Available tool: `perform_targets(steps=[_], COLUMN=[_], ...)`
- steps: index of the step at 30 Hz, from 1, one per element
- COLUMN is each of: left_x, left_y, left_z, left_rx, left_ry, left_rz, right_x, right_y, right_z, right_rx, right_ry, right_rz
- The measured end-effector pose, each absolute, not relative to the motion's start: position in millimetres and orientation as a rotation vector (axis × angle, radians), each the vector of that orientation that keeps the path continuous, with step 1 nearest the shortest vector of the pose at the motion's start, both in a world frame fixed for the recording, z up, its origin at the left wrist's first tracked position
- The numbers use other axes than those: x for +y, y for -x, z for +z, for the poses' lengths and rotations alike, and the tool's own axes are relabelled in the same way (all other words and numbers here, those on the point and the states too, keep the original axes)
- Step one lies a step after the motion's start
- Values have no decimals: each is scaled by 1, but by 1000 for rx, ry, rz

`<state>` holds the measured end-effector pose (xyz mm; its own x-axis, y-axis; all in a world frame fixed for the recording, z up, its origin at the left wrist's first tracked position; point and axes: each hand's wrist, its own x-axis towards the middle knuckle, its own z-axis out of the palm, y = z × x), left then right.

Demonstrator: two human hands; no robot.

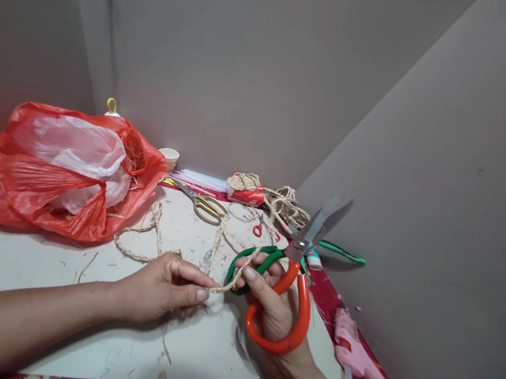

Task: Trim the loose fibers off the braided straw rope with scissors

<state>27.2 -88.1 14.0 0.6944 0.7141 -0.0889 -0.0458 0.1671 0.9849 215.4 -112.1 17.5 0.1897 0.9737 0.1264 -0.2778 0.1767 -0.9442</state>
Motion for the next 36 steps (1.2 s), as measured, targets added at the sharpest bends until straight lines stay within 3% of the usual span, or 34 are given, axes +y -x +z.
perform_targets(steps=[14, 27, 36], left_x=[-93, -98, -93], left_y=[-29, -30, -35], left_z=[25, 16, 17], left_rx=[655, 765, 663], left_ry=[-1204, -1386, -1198], left_rz=[437, 225, 442], right_x=[-123, -133, -126], right_y=[-221, -211, -219], right_z=[16, 25, 23], right_rx=[-1349, -1412, -1453], right_ry=[1277, 1274, 1312], right_rz=[769, 730, 678])
